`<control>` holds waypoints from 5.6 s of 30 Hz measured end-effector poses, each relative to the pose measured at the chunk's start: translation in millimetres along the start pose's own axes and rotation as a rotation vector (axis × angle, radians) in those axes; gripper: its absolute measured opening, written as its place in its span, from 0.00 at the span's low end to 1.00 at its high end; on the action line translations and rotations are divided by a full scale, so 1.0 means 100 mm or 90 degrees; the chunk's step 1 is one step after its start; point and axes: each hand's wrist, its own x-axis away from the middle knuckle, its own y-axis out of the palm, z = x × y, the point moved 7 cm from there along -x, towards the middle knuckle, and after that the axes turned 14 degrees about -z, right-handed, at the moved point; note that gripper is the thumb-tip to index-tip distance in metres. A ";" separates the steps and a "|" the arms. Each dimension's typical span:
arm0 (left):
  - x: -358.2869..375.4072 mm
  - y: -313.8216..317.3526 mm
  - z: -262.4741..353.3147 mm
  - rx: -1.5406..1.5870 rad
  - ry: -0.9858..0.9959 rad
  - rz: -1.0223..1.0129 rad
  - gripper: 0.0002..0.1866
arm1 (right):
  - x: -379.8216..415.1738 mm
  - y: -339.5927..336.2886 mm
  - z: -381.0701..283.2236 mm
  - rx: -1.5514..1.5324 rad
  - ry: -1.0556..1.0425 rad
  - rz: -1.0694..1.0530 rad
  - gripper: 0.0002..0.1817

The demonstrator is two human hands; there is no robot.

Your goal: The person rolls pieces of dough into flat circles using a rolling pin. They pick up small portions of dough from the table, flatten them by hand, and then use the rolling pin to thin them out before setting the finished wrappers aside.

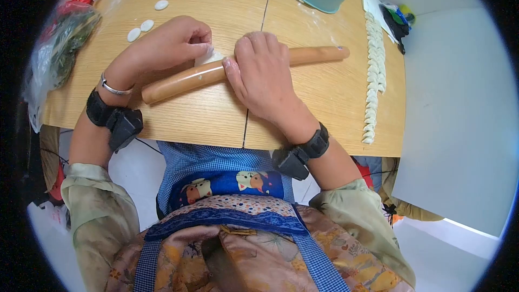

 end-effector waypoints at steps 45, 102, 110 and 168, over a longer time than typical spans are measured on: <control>0.05 -0.08 -0.08 0.108 -0.085 -0.003 0.13 | -0.90 0.14 0.10 0.028 0.024 0.040 0.12; 0.03 -0.03 0.04 -0.062 -0.024 -0.059 0.06 | 0.28 0.01 -0.13 -0.005 0.032 -0.057 0.19; -0.02 0.05 0.10 0.105 0.072 -0.025 0.06 | 0.28 0.04 -0.10 0.003 0.042 -0.079 0.21; 0.04 -0.11 -0.08 -0.021 -0.045 -0.027 0.06 | -0.19 0.11 0.03 0.058 -0.026 -0.025 0.27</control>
